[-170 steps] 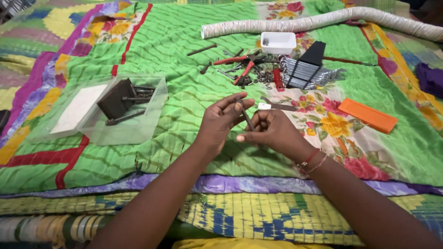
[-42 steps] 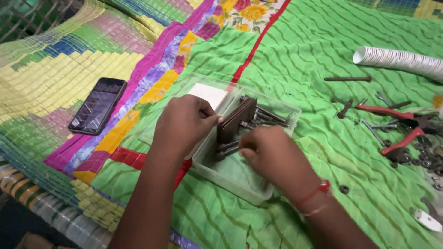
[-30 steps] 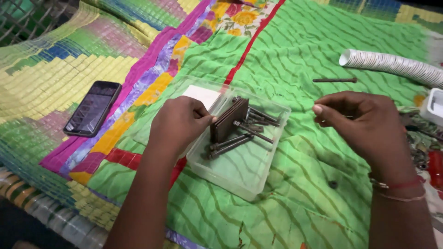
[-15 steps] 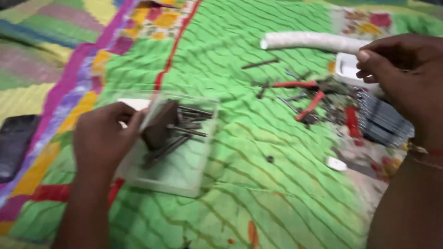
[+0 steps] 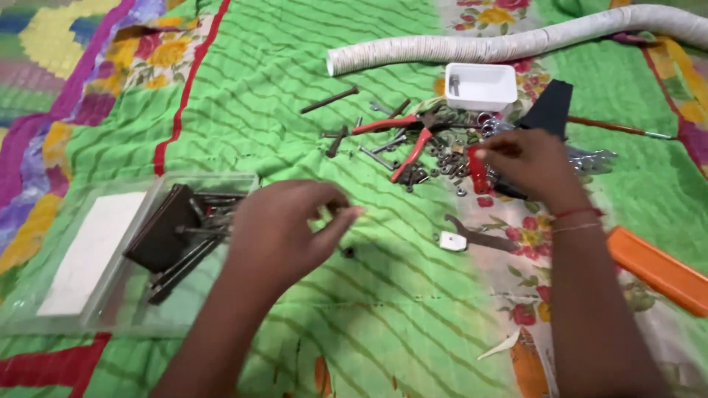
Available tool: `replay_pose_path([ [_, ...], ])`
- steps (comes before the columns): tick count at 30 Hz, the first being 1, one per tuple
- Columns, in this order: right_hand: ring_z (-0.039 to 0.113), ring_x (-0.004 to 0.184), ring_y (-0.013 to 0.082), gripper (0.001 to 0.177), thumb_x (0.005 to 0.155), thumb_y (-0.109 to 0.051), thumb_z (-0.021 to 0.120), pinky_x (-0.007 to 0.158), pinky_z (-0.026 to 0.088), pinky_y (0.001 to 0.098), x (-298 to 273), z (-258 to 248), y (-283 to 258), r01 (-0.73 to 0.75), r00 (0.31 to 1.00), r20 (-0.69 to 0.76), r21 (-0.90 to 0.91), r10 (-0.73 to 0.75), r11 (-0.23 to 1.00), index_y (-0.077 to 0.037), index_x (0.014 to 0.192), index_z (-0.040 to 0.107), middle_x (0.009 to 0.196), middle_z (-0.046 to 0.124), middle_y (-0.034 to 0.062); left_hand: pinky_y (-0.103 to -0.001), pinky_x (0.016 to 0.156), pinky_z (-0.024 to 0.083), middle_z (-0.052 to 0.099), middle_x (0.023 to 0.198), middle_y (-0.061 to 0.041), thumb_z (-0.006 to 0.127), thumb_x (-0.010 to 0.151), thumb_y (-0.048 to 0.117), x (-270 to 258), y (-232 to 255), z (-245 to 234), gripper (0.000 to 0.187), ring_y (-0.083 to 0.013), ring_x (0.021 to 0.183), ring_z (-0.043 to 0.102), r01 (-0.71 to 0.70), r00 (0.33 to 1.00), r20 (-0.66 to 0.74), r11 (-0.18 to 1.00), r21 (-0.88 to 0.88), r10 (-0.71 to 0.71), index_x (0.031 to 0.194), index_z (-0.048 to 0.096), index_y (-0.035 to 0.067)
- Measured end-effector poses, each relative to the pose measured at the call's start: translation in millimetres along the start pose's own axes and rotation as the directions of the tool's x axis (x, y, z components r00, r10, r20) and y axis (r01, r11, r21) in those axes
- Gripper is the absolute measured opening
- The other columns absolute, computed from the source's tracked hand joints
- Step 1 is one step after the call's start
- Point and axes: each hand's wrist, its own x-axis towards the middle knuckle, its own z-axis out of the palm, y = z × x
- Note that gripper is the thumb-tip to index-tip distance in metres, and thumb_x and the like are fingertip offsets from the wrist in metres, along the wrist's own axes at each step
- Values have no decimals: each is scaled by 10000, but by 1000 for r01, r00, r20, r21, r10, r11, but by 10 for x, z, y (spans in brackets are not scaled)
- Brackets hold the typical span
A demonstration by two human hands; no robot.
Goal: The person repeatedly picks up bolts and nuts, threads them together by hand, and places the assembled fasteners into a clear plastic container. The workspace is a patterned bedsheet with scattered tools and hardware.
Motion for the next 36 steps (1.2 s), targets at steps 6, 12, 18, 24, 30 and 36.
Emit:
replay_pose_path([
  [6,749,763,206,314,860,-311,796,734,584,347,40,392,24,68,998,14,50,-69,996,-62,1050,793,884,772,128,-470,780,546,744,1011,-40,734,848,371,827,-458,1189,313,-300,938,685,341,940,-32,940,21,-340,1131,748,238],
  [12,717,670,198,243,865,-224,771,661,565,340,116,460,-13,31,1000,5,20,-31,999,-65,1049,783,801,746,126,-511,829,507,670,1256,-53,772,803,282,840,-710,1865,434,-345,1072,580,243,943,-271,954,174,-191,1229,697,238],
  [18,673,673,169,186,943,-125,687,658,533,326,239,564,140,-39,998,-56,49,42,998,-86,1092,791,790,725,108,-498,780,519,670,1193,-41,813,736,259,1004,-716,1672,276,-340,1047,599,304,950,-102,946,115,-294,1004,749,253],
  [24,581,698,209,263,911,-154,738,645,486,334,278,573,169,-95,995,-8,142,97,985,-90,1163,776,804,693,126,-443,661,510,730,902,-25,850,791,214,1072,-767,1639,188,-272,812,688,315,931,-140,935,-162,-338,909,714,159],
  [30,676,793,257,272,874,-276,830,689,530,389,279,700,-148,134,979,-111,-264,-169,955,-107,1084,792,922,711,86,-280,580,480,693,887,-13,809,842,57,1112,-798,1795,292,-122,637,596,126,939,-162,742,-659,-304,1128,757,93],
  [36,680,795,263,141,847,-273,818,676,532,393,303,730,-157,-6,990,-143,-190,-21,982,-160,925,786,905,695,56,-239,550,488,736,920,-46,736,941,37,1097,-742,1912,156,-97,661,655,185,954,122,216,-959,-275,1085,755,-18],
])
